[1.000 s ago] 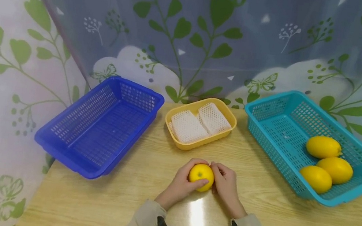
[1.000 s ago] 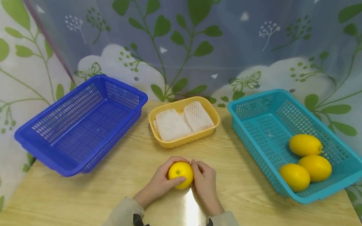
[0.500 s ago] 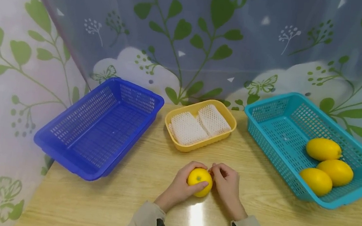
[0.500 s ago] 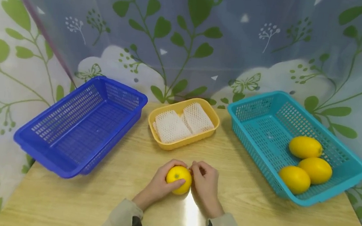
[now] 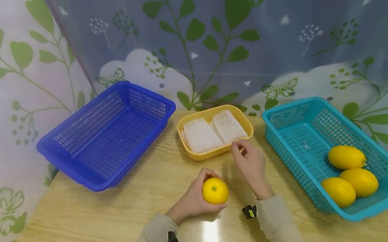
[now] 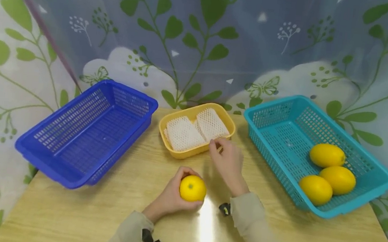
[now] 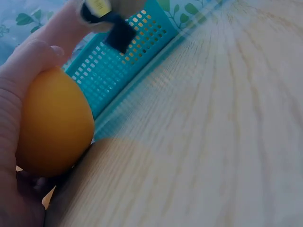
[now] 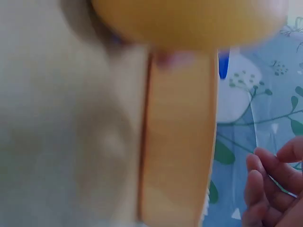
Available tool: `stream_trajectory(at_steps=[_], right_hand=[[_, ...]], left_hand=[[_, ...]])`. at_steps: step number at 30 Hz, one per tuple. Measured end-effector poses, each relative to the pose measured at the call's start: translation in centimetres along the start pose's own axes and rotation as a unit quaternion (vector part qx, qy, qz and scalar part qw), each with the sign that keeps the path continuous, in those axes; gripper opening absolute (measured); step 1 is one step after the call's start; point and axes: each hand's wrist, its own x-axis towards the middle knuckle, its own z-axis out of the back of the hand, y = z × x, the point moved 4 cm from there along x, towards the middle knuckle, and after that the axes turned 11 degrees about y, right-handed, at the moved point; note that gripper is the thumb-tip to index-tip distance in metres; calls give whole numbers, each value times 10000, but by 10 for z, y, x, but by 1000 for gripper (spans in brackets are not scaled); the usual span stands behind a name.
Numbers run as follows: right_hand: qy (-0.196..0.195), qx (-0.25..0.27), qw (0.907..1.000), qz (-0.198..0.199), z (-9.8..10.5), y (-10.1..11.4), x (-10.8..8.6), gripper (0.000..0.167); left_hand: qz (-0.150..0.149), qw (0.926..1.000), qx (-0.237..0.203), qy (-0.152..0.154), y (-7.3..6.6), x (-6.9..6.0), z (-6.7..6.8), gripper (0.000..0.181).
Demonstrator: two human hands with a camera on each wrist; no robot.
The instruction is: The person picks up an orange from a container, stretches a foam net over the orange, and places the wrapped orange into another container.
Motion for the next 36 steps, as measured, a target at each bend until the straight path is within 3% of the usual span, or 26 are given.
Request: stream_trajectory(at_steps=[4, 6, 10, 14, 21, 26, 29, 32, 36], right_hand=[[-109, -144, 9987, 468, 9, 0, 29, 17], [33, -177, 9985, 512, 11, -2, 41, 17], [649, -309, 9971, 256, 10, -5, 63, 24], [1281, -565, 9900, -155, 1, -13, 79, 38], [1937, -1714, 9643, -567, -18, -22, 92, 55], [1988, -2409, 9467, -784, -24, -24, 95, 61], [1971, -2510, 9430, -939, -24, -26, 95, 55], [1890, -2445, 9457, -1009, -24, -28, 94, 44], [1660, -2154, 9571, -1004, -22, -27, 93, 34]], left_hand=[[-3, 10000, 83, 8, 0, -1, 1, 68], [-57, 9999, 93, 102, -1, -1, 0, 66], [-143, 9996, 29, 246, -2, 0, -1, 67], [-203, 9993, -20, 297, -2, 2, -2, 69], [-312, 9983, -127, 477, -3, 4, -2, 78], [-461, 9976, -163, 485, -5, 3, -2, 76], [-545, 9973, -138, 465, -5, 2, -2, 74], [-618, 9969, -143, 465, -3, 2, -2, 73], [-654, 9970, -112, 410, 0, 1, -2, 72]])
